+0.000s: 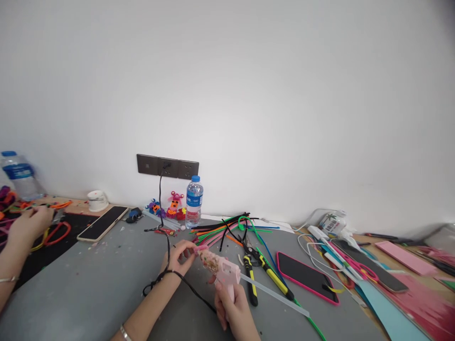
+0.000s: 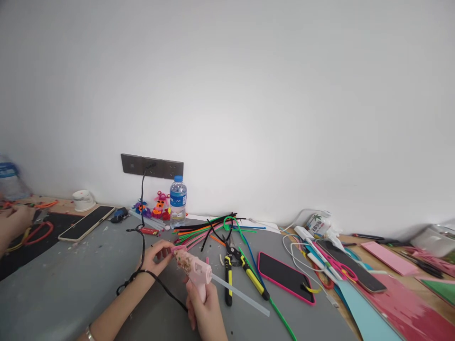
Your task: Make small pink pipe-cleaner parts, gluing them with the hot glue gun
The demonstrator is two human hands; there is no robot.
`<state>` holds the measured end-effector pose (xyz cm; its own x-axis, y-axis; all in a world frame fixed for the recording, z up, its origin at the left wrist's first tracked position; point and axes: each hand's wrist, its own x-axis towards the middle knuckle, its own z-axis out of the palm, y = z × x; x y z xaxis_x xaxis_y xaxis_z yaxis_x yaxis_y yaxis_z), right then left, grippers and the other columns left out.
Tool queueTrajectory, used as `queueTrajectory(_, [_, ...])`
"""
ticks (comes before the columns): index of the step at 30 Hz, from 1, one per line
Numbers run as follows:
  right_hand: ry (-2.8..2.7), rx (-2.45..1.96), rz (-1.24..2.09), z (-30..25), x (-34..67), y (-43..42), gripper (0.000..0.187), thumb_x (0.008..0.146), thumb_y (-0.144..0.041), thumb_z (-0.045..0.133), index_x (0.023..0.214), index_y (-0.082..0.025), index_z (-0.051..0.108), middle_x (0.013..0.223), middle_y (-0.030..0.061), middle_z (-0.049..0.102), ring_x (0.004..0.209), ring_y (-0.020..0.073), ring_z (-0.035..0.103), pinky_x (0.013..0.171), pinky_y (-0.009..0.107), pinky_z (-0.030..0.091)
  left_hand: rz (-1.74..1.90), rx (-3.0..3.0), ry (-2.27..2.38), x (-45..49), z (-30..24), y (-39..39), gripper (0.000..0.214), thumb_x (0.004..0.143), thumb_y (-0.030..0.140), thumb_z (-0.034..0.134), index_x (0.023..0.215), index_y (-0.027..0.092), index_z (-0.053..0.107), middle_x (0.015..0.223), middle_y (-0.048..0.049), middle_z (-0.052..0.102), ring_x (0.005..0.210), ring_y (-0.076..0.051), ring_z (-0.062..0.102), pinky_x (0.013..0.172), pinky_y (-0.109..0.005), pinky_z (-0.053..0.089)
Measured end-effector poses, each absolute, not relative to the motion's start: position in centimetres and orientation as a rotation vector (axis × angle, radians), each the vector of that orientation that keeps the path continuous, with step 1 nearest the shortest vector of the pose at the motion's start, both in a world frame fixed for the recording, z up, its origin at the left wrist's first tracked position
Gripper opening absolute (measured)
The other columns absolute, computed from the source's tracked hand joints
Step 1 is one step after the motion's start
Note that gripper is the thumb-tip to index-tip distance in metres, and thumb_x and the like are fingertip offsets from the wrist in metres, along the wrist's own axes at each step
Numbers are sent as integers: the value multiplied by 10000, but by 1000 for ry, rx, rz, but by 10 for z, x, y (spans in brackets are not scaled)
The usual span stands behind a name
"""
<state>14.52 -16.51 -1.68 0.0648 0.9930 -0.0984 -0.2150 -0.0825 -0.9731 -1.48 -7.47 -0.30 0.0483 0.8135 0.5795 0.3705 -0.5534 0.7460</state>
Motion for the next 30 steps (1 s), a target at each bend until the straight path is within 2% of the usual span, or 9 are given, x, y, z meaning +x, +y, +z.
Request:
queueTrajectory(7, [-975,-1148,1324,-18,146,-165,629,712,-716,625,921,-124,600,443,-107,402,278,19,252,283,146,214,1521,1991,1204,-15,0,-76,144,776,230,575,730,190,705,605,0,611,484,-122,514,446,-213,336])
queueTrajectory(17, [-944,-1197,1321,-22,146,-164,635,675,-748,632,858,-143,574,435,-109,398,274,22,248,274,145,193,1618,1902,1260,-10,-1,-77,130,764,288,596,684,247,690,594,9,588,486,-143,510,459,-237,321])
queueTrajectory(23, [-920,-1218,1325,-27,148,-160,669,613,-787,643,819,-155,564,401,-116,382,263,25,248,262,144,178,1619,1973,1214,-13,-3,-74,136,776,243,589,707,231,705,631,4,625,527,-163,544,546,-279,435])
queueTrajectory(30, [-894,-1221,1298,-28,147,-160,641,622,-777,647,785,-163,560,398,-113,385,262,27,246,260,149,189,1598,2029,1155,-21,-4,-72,150,788,192,574,748,215,717,683,-8,644,563,-157,561,577,-265,463])
